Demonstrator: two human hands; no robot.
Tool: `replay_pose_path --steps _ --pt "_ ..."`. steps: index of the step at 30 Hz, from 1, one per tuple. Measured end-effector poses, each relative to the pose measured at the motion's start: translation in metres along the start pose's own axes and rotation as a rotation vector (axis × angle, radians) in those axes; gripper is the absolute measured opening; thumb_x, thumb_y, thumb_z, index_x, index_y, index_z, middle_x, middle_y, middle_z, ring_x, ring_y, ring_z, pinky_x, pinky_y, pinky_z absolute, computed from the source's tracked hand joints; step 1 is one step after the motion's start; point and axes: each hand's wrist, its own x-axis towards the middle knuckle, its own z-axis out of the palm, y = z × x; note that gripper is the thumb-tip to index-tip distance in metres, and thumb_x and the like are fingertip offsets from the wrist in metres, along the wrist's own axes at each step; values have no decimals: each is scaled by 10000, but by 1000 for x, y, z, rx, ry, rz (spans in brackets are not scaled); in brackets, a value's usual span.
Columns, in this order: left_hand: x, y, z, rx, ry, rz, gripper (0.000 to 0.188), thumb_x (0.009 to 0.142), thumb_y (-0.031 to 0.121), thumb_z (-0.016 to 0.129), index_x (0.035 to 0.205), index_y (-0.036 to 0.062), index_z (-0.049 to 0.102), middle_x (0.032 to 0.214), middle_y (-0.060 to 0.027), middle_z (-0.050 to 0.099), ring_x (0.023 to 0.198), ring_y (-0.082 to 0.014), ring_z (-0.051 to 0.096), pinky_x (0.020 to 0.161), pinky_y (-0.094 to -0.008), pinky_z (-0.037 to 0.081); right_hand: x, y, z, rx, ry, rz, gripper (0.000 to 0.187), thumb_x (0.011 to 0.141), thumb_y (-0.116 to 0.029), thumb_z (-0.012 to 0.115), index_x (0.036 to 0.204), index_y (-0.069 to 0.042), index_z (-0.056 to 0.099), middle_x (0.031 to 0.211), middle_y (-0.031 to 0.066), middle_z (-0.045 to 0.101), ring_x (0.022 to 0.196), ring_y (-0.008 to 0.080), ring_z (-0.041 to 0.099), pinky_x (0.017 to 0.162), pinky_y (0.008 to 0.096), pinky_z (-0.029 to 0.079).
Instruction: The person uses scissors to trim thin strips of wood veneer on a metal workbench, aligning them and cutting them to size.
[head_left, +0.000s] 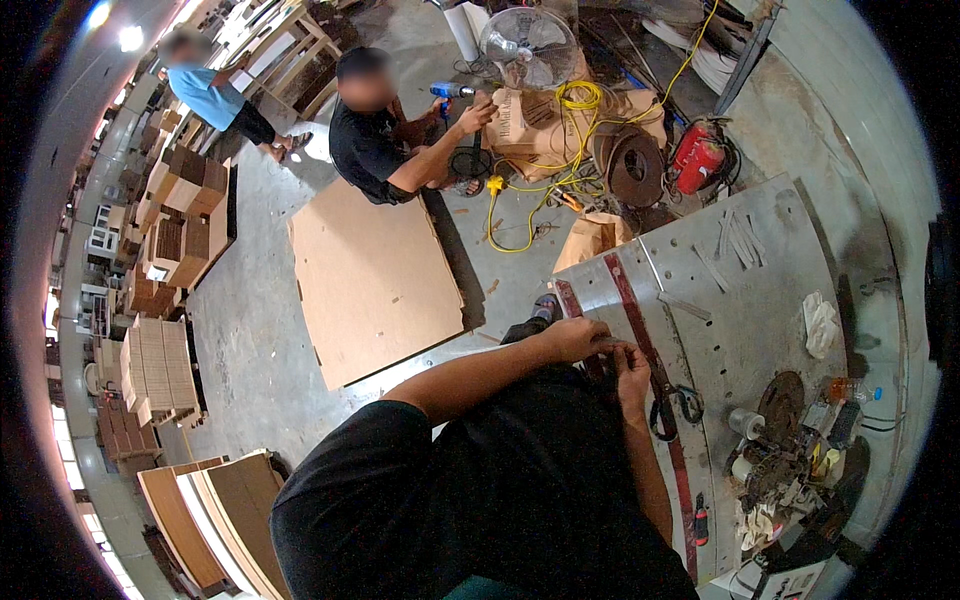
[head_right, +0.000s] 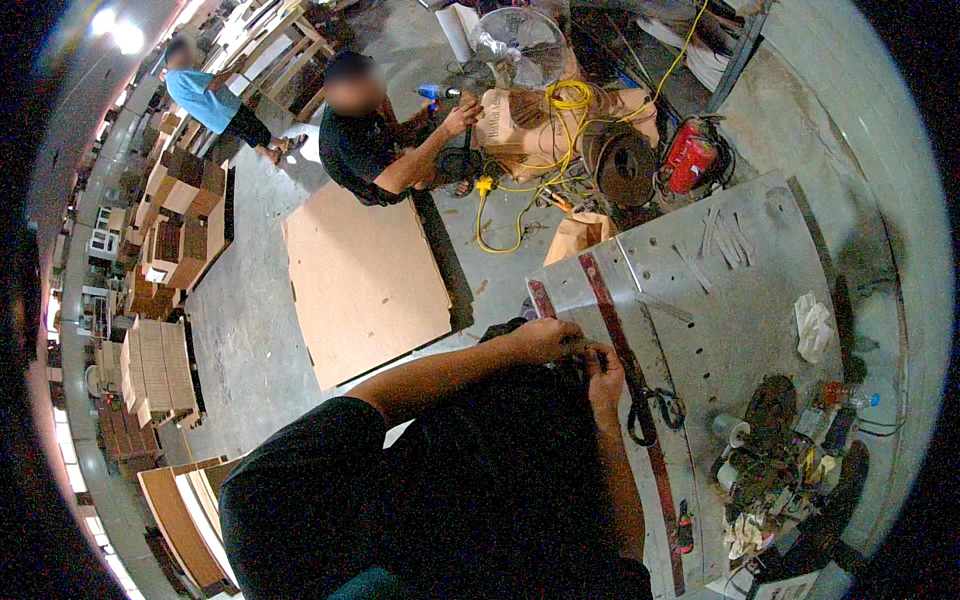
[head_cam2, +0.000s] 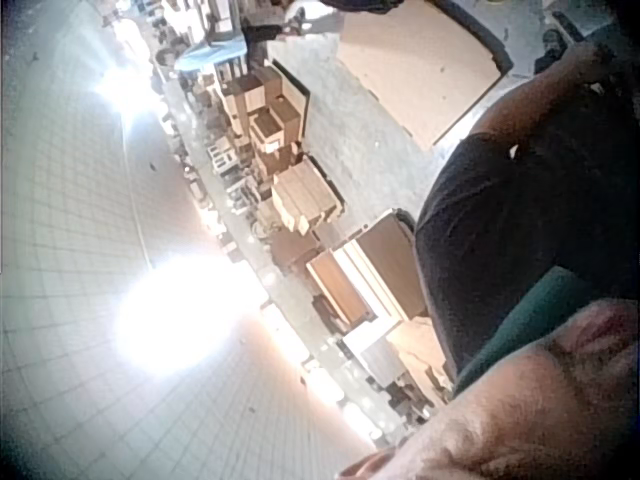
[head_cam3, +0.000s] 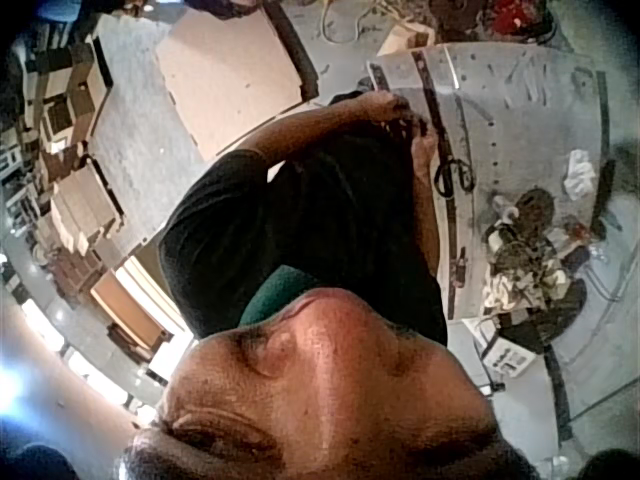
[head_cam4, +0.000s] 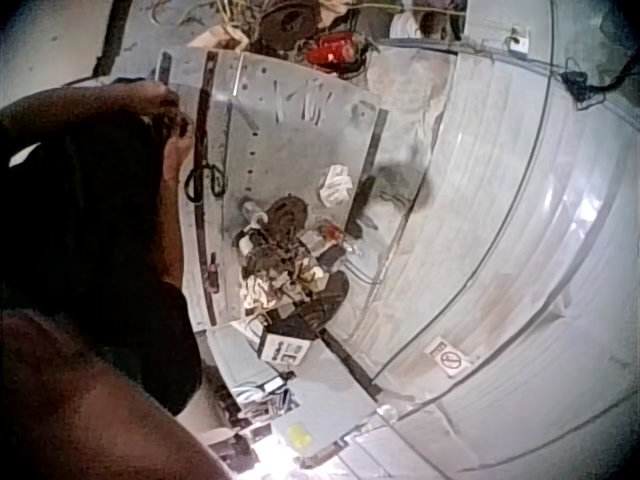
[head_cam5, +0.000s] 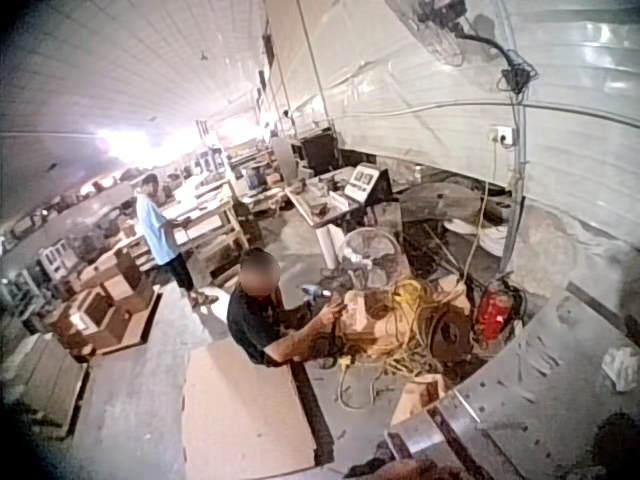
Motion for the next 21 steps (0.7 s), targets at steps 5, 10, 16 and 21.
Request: replay_pose_path --steps 5,10,16,21 --pt "1 -3 4 7 23 14 386 963 405 542 1037 39 643 930 -220 688 883 -425 664 776 -504 524 -1 -4 1 -10 2 -13 249 940 -249 687 1033 -18 676 952 47 679 891 160 606 833 300 479" --pt "3 -3 2 17 -2 -65 437 917 459 598 1082 60 659 987 -198 699 947 -392 670 809 -481 529 -1 2 0 11 21 -26 258 944 -241 679 1045 -4 676 951 55 683 891 167 616 823 307 490" --pt "0 -6 -1 -15 29 -40 414 905 427 623 1081 53 651 978 -209 694 945 -402 664 817 -481 526 -5 -20 4 -143 -3 -23 248 955 -221 657 1049 8 670 967 86 694 901 190 630 832 318 494" --pt "-1 -9 -1 34 33 -45 427 882 409 651 1077 30 639 963 -239 683 929 -423 660 813 -497 520 -7 -29 7 -209 -49 -105 232 980 -210 615 1042 11 642 967 100 676 904 206 622 839 333 487"
